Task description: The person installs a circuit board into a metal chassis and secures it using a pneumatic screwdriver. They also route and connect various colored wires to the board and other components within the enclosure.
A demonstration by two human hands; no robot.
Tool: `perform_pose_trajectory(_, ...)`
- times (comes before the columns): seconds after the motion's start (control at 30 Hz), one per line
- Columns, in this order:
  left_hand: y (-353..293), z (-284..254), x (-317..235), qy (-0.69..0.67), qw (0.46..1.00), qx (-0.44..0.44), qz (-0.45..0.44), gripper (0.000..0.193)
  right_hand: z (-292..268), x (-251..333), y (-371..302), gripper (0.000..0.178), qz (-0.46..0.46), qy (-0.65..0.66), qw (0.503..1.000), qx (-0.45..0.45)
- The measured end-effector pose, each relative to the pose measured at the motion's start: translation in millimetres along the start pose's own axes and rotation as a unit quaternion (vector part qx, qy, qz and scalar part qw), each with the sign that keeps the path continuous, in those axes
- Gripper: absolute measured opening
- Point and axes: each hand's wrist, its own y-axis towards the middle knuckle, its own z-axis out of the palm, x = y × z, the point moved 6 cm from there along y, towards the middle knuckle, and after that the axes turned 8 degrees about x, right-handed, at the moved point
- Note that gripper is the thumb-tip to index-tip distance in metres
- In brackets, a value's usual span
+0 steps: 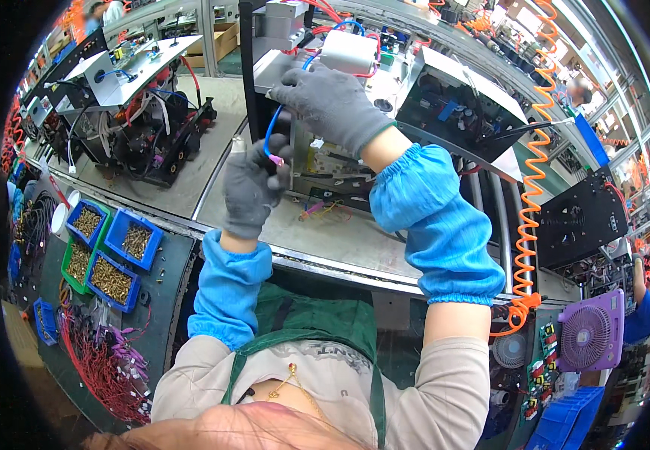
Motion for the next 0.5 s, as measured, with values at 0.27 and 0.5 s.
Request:
perform_pose_trajectory(0.27, 15, 47, -41, 0.624, 0.732, 0.003, 0.274, 0.019, -46, 1, -7, 0.020, -0.067, 0.105, 0.992, 0.022)
perform_pose_trajectory(0.5, 47, 22, -8, 0.458, 0.877, -0.059, 0.128, 0.024, -44, -42, -21, 0.013, 0.084, -0.071, 0.987, -0.114)
